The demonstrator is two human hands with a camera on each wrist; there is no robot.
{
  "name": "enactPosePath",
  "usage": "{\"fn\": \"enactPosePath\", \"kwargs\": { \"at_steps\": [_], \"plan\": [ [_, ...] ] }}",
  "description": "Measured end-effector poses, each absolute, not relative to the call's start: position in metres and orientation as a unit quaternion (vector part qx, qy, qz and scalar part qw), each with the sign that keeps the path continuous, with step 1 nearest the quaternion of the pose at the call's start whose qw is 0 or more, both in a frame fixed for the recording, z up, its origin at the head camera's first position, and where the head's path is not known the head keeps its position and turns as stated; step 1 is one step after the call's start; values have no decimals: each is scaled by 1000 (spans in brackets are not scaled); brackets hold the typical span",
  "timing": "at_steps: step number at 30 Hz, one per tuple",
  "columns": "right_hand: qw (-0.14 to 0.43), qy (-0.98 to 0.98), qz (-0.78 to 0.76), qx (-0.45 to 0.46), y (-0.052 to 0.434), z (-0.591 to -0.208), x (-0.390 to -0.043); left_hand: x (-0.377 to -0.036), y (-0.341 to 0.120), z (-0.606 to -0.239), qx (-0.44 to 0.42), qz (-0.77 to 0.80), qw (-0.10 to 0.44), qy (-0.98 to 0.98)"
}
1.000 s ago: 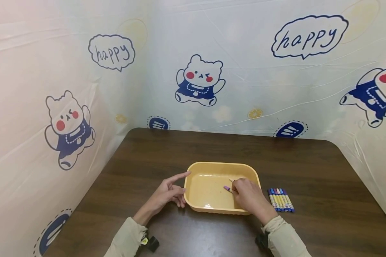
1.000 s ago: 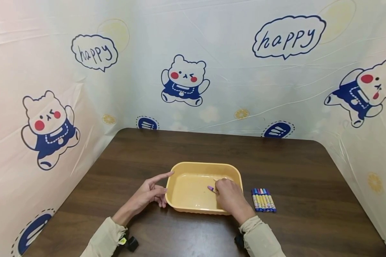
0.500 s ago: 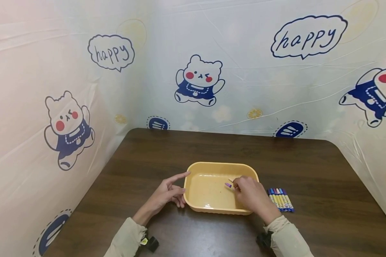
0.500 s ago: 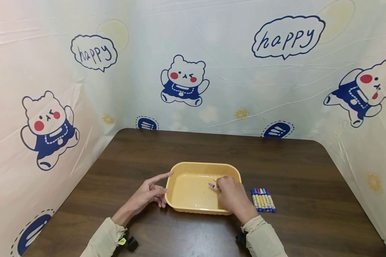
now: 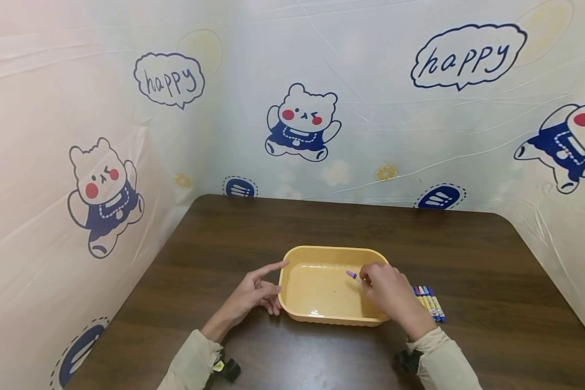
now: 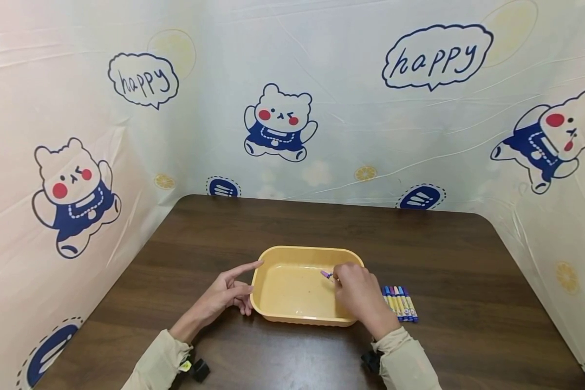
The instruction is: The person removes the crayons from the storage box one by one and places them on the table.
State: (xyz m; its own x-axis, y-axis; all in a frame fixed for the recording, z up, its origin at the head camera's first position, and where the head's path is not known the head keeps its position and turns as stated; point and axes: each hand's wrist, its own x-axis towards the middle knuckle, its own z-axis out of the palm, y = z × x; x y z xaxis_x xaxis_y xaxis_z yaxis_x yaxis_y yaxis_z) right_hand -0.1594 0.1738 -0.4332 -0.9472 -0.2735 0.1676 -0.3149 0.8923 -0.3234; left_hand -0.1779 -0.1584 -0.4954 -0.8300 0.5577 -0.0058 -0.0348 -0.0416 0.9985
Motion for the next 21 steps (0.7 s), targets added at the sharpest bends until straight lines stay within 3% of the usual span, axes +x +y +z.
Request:
{"fn": "enactPosePath", "kwargs": {
  "at_steps": [21],
  "plan": [
    [121,-965,191,132,197,-416,-149,-180,-159,-497,197,697,219,654]
  ]
}}
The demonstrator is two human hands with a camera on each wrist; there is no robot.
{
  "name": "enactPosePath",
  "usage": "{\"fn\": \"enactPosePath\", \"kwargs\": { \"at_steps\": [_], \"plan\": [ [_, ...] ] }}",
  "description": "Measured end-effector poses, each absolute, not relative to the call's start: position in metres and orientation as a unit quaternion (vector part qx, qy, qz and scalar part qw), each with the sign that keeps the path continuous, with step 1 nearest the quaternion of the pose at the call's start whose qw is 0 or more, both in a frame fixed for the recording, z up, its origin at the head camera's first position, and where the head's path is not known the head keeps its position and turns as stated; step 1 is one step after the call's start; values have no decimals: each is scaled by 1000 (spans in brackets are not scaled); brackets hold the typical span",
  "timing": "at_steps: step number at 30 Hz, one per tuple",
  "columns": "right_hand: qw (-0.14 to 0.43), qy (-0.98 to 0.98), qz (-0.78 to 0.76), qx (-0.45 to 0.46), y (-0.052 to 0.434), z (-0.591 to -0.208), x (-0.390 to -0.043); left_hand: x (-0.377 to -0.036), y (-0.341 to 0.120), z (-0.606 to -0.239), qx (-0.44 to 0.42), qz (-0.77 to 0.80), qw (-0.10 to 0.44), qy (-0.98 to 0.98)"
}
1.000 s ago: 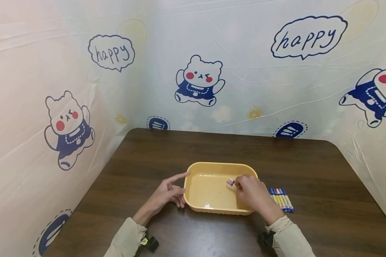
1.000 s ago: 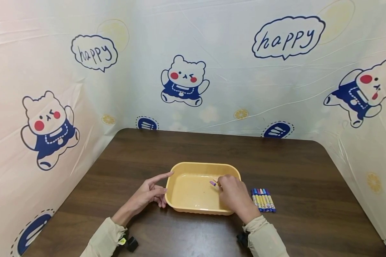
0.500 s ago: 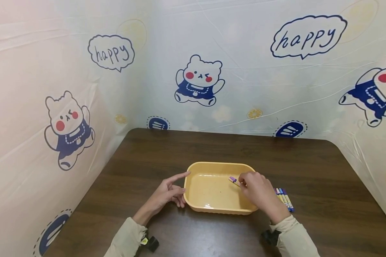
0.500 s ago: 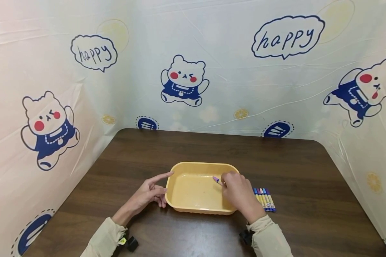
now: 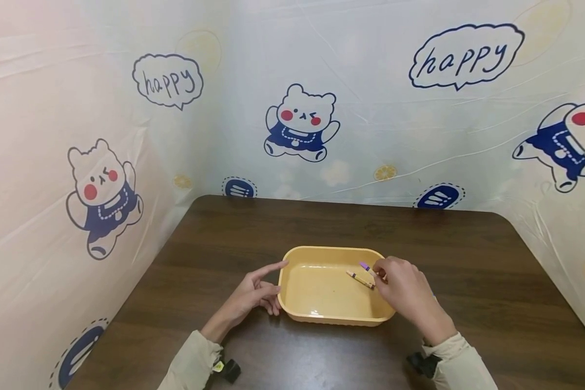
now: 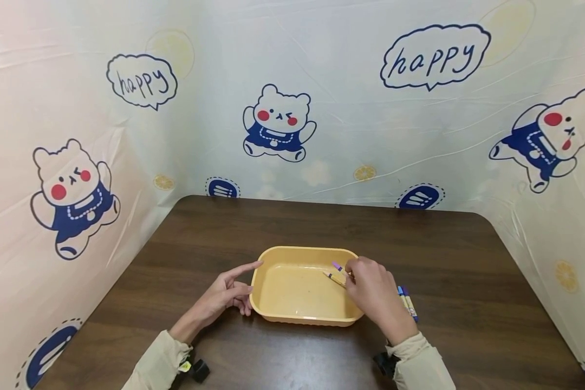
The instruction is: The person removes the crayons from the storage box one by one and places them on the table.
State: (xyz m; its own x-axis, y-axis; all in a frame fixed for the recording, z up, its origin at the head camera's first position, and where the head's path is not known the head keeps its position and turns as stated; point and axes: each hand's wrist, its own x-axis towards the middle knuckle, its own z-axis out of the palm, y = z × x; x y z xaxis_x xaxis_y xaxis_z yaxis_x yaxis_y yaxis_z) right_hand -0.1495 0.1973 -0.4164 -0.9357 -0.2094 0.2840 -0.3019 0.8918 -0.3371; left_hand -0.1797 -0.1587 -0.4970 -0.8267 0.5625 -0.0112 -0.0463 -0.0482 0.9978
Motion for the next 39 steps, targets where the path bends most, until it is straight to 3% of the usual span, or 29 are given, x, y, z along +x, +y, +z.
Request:
{"fn": "enactPosePath", "kwargs": {
  "at_steps": [12,18,26,39],
  "plan": [
    [207,-949,211,108,235,-422,-126,-178,-159,-496,209,699,212,650],
    [214,-948,229,62,263,-427,-117,-179,-159,-497,205,696,214,654],
    [168,-958,233,-10,304,-445,-110,-178,-159,-498,191,693,216,661],
    [9,-972,232,-30,328,-471,-121,-179,-159,-501,190,694,216,660]
  ]
}}
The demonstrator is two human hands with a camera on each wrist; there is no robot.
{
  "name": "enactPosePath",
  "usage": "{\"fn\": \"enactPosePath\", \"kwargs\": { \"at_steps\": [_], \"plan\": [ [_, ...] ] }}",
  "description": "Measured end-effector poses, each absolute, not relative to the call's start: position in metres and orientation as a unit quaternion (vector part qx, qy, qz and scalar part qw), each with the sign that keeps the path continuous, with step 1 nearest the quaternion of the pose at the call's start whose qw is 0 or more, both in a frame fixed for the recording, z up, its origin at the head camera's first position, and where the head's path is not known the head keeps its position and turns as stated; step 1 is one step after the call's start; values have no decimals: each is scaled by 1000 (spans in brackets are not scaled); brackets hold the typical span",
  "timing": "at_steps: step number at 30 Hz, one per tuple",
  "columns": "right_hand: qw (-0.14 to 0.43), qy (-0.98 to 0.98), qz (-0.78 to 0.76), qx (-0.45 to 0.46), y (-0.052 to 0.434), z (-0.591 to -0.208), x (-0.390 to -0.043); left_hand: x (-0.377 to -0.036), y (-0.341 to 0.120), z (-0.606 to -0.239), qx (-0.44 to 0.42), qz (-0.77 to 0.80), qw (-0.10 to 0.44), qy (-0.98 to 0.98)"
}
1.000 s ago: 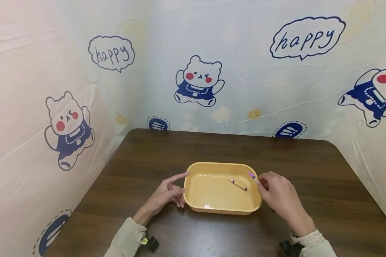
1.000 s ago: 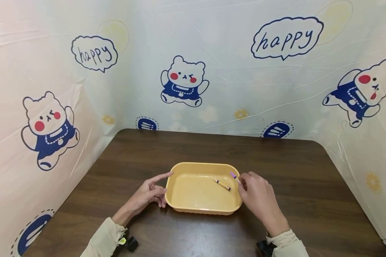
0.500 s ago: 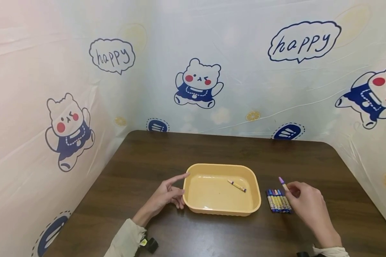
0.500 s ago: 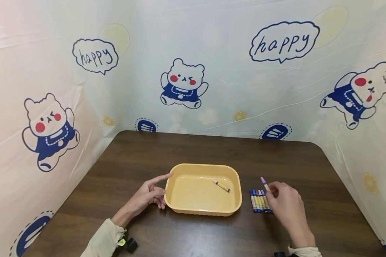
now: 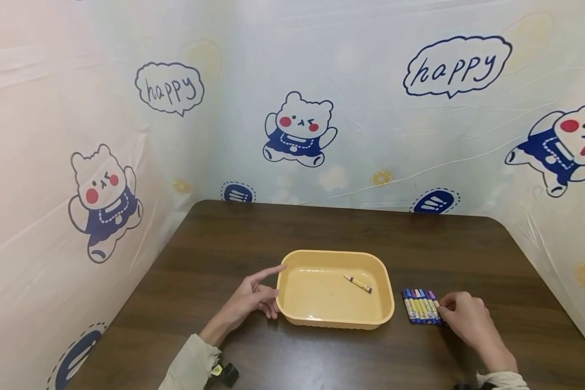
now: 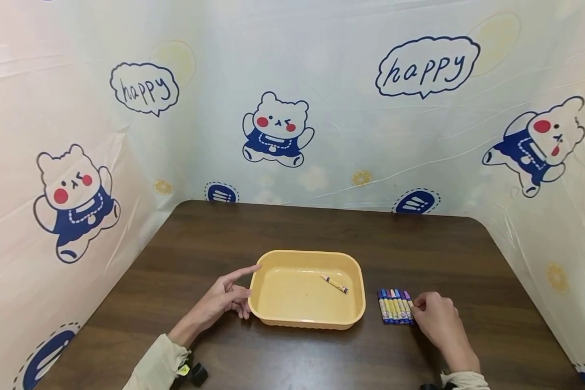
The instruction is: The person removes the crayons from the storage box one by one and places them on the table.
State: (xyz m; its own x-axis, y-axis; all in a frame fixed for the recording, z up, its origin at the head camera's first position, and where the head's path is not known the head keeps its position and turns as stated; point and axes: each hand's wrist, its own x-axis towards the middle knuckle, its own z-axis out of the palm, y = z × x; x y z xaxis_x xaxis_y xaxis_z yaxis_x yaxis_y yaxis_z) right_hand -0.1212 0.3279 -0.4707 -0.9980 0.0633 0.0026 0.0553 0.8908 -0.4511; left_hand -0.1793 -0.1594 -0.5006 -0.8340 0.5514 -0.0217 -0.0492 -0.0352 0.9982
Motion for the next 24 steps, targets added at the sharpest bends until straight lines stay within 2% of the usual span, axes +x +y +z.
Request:
{"fn": "enactPosePath", "kwargs": {
  "at_steps": [11,16,24],
  "plan": [
    [22,-974,224,-17,319,-465,-123,-179,-159,-501,190,695,217,658],
    [76,-973,216,4,295,-446,-121,-179,-160,-500,190,694,217,660],
    [173,-955,224,91,241,-416,-130,-179,-159,-500,193,698,215,655]
  ]
}}
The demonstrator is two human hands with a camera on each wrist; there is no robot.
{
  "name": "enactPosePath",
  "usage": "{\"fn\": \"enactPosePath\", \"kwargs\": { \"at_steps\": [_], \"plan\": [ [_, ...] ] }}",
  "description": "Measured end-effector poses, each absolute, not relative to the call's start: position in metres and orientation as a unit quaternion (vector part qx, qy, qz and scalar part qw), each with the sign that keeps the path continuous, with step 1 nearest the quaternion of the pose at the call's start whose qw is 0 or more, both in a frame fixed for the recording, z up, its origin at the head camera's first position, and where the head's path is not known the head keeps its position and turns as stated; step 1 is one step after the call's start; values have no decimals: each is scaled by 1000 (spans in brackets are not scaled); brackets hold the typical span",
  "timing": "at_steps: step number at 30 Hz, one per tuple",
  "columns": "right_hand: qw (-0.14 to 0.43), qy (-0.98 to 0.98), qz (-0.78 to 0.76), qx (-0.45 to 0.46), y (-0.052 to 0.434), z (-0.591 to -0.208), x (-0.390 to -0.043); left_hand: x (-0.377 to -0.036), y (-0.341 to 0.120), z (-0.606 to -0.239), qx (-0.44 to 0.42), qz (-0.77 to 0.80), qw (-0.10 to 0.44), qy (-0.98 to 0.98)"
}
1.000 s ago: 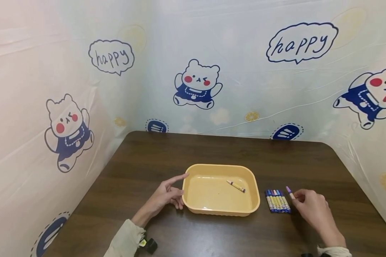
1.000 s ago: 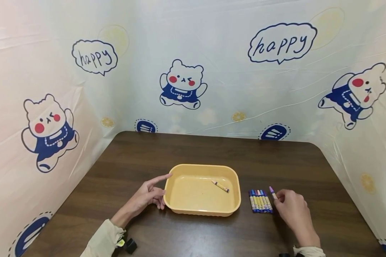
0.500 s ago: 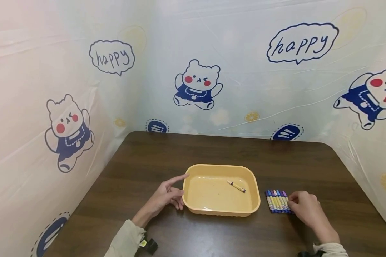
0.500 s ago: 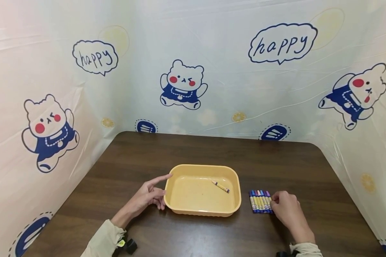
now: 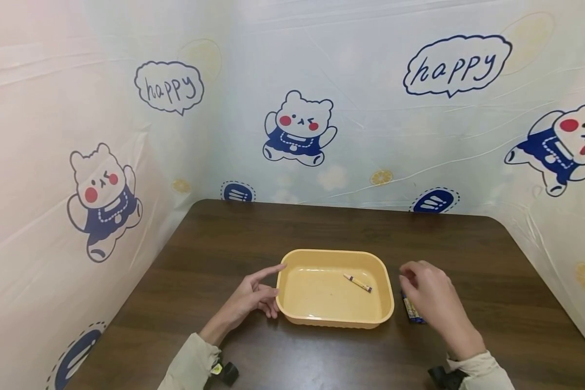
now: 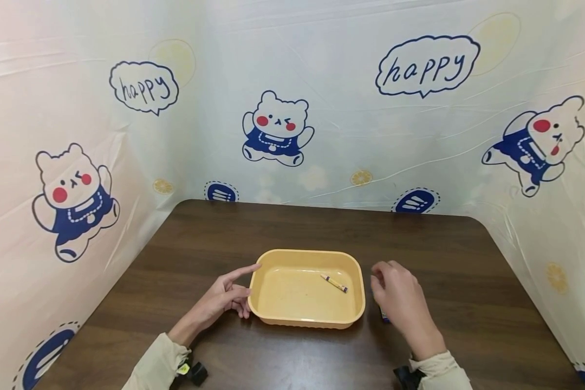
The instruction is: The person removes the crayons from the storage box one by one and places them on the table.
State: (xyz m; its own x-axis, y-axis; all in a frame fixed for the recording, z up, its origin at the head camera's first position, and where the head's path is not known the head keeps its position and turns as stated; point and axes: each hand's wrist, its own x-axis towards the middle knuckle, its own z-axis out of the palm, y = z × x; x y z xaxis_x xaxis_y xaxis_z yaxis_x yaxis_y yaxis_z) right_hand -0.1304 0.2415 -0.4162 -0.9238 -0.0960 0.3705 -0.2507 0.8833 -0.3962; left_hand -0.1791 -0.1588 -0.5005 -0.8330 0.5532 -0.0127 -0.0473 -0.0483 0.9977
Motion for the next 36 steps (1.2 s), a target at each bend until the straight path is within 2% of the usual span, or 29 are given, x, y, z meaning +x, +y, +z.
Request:
{"fn": "enactPosePath", "kwargs": {
  "at_steps": [7,14,25,36],
  "plan": [
    [142,-955,225,134,206,-414,-150,-181,-156,-500,202,698,213,653],
    [88,-965,202,141,184,-434,-170,-180,-156,-500,205,698,211,653],
    [108,-978,103,145,162,-469,-173,-180,-155,-500,202,701,214,650],
    [112,-974,130,150,159,-478,-177,-177,-158,-500,192,694,216,660]
  ]
}}
